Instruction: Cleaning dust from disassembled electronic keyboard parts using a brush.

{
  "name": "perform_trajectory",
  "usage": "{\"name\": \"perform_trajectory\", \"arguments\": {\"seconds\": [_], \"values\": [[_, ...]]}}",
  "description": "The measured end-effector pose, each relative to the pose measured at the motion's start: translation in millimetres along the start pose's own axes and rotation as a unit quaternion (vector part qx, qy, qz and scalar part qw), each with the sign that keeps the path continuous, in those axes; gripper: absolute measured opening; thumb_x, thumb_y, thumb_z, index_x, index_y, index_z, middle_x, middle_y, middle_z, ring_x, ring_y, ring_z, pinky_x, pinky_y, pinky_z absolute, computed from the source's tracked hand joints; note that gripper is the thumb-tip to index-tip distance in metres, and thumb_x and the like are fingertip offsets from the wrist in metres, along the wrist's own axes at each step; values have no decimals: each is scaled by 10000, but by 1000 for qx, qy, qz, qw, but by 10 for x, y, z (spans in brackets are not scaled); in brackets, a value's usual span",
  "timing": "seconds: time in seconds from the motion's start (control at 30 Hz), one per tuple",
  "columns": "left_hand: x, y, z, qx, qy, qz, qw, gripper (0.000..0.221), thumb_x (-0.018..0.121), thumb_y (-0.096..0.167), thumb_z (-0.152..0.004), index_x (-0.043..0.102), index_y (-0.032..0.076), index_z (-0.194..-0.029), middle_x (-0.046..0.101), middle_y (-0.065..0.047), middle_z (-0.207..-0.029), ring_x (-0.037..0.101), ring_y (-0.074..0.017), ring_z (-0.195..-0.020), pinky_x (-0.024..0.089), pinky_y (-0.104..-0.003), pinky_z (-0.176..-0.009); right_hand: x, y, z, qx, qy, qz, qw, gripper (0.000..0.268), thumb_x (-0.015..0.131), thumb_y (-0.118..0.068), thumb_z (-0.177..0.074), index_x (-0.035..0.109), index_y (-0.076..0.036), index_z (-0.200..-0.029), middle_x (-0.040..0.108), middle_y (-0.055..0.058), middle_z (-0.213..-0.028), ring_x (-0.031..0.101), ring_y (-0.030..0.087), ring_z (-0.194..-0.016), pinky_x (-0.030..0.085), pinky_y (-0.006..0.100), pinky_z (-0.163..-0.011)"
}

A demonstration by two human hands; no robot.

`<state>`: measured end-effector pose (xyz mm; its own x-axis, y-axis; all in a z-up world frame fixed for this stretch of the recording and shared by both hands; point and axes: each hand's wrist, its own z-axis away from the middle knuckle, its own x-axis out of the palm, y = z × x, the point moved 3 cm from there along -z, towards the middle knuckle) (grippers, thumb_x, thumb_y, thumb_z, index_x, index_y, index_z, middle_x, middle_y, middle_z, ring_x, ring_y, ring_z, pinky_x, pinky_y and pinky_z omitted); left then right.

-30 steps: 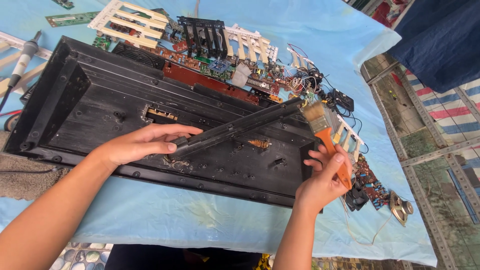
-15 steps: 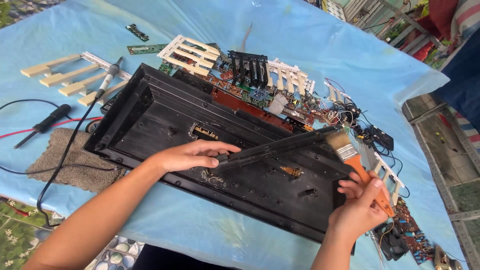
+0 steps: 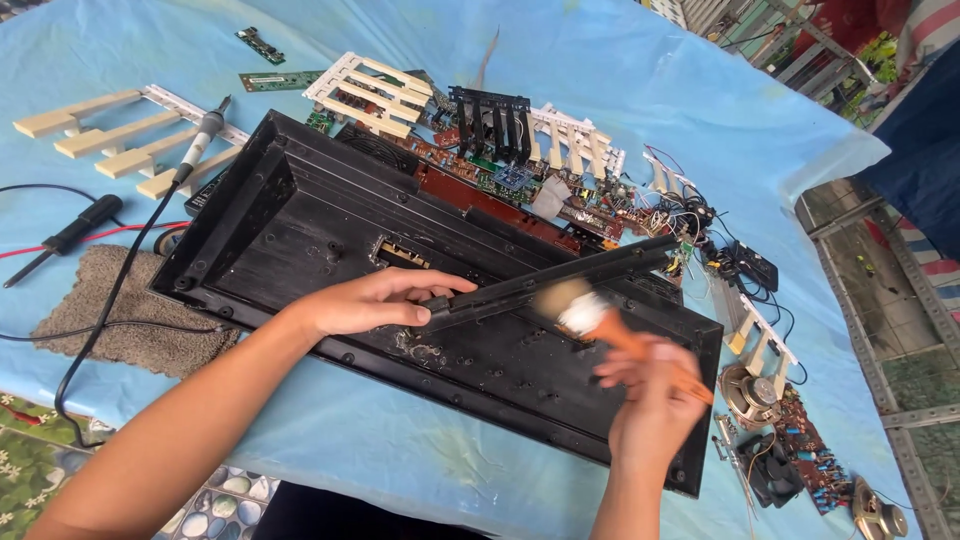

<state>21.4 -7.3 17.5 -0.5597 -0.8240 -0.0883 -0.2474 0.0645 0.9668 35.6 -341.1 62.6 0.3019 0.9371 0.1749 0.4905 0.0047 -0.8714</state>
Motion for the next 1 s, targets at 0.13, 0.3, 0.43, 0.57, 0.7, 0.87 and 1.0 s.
{"name": "perform_trajectory", "arguments": {"seconds": [0.13,0.3,0.43,0.57,0.7,0.87,1.0], "values": [[-9,-46,6,-4,15,-21,1000,540,555,310,-994,508,209,-1522,563,-28,-1428,483,-190,-1258,418,-380,-1012,24,-4,64,0,18,1,1000,229,599,-242,-1040,583,-27,-1117,697,169,-926,680,210,-618,498,261,-459],[-34,-51,5,5,27,-16,999,541,561,300,-998,498,202,-1527,574,-27,-1415,524,-156,-1223,434,-315,-943,179,-44,193,39,-147,27,988,225,572,-198,-1023,630,9,-1086,720,257,-836,711,267,-607,497,290,-483],[-17,-69,11,5,31,-40,999,548,551,343,-1000,503,214,-1530,560,-28,-1267,488,-190,-1145,420,-360,-940,156,-31,238,21,-39,-13,999,202,564,-247,-1050,591,-50,-1088,695,191,-854,667,214,-599,471,257,-454],[-28,-39,14,16,42,-30,999,561,559,355,-1003,492,210,-1541,596,5,-1295,493,-123,-887,413,-285,-836,225,-22,350,66,-94,4,993,273,578,-233,-1028,643,25,-971,702,281,-708,653,271,-480,437,286,-434],[-37,-37,21,7,46,-52,998,548,542,362,-1002,507,234,-1534,619,-14,-1125,559,-164,-1010,430,-346,-909,226,-141,355,44,4,-17,999,196,520,-240,-1101,574,-55,-1133,648,138,-798,532,150,-523,482,270,-478],[-37,-16,20,7,50,-60,997,562,548,388,-1000,505,226,-1536,585,-1,-1028,517,-154,-885,451,-345,-939,190,-32,341,67,60,-82,993,215,651,-175,-1020,596,-33,-1172,598,86,-736,600,108,-569,486,213,-438],[-27,32,14,22,38,-33,999,532,547,329,-1008,472,228,-1525,523,-61,-1535,439,-285,-1491,444,-410,-1028,240,0,437,42,-62,-59,995,266,621,-150,-1015,576,-16,-1240,685,217,-863,657,237,-600,522,287,-511]]}}
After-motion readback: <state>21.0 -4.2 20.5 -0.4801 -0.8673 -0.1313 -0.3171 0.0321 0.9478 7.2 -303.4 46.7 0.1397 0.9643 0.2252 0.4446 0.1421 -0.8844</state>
